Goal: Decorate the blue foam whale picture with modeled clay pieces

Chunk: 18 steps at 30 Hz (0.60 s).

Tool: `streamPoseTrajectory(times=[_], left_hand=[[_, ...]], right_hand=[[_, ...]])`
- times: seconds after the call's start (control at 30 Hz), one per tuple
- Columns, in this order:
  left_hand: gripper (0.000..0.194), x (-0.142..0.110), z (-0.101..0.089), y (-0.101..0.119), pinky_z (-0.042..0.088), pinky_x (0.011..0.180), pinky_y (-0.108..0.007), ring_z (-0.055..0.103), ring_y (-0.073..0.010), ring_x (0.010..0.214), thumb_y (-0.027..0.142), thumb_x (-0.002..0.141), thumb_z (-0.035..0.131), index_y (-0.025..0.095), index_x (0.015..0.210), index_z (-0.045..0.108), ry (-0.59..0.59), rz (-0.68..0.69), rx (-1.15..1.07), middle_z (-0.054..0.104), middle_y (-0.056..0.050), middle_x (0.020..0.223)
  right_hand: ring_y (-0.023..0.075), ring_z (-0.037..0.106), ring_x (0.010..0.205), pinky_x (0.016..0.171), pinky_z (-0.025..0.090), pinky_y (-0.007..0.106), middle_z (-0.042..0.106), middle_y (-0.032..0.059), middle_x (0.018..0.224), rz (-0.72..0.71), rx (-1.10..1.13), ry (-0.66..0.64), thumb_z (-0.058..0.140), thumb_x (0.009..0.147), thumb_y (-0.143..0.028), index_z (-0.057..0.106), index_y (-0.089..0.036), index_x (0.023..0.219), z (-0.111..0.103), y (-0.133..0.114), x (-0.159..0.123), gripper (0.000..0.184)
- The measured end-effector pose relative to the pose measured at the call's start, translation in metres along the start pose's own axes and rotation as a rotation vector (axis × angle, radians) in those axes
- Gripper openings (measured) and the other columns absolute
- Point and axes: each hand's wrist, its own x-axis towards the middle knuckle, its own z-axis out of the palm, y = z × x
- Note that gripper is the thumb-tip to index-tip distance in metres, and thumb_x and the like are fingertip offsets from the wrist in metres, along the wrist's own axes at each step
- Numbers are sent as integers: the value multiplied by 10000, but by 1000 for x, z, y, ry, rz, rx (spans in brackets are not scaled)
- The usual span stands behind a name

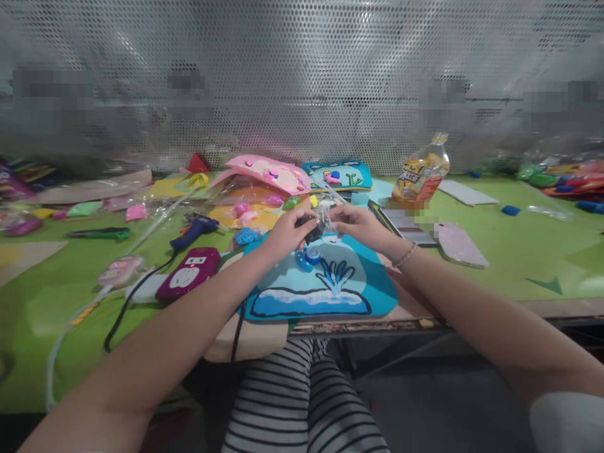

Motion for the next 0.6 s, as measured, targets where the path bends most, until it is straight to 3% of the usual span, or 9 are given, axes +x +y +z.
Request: streamPoseTrajectory(times=[0.23,0.33,0.5,0.6], left_hand=[[75,-2,5,2,377,381,-178,476,-44,343,194,837,581,155,901,581,-46,-20,63,560,49,635],[56,-1,4,3,386,392,-164,483,-33,346,184,843,581,160,894,580,-17,-4,64,555,60,632],[17,4,-1,0,347,368,-141,443,-19,327,170,868,553,170,851,552,181,-35,-9,490,88,551],[54,8,-5,-3,323,346,-141,428,-9,328,156,876,533,171,825,536,322,-64,-82,490,83,587]], right_hand=[[132,548,729,674,476,278,584,23,821,-172,-205,14,607,806,-287,590,-176,832,5,-8,-3,115],[129,536,701,632,478,271,547,12,797,-141,-229,28,552,833,-303,537,-192,829,6,-5,-2,112],[138,615,761,612,505,265,638,28,943,40,-32,108,423,900,-380,426,-226,861,-3,3,3,158],[167,649,785,678,496,297,708,32,876,77,-261,-76,443,889,-305,424,-223,831,-15,5,3,102]])
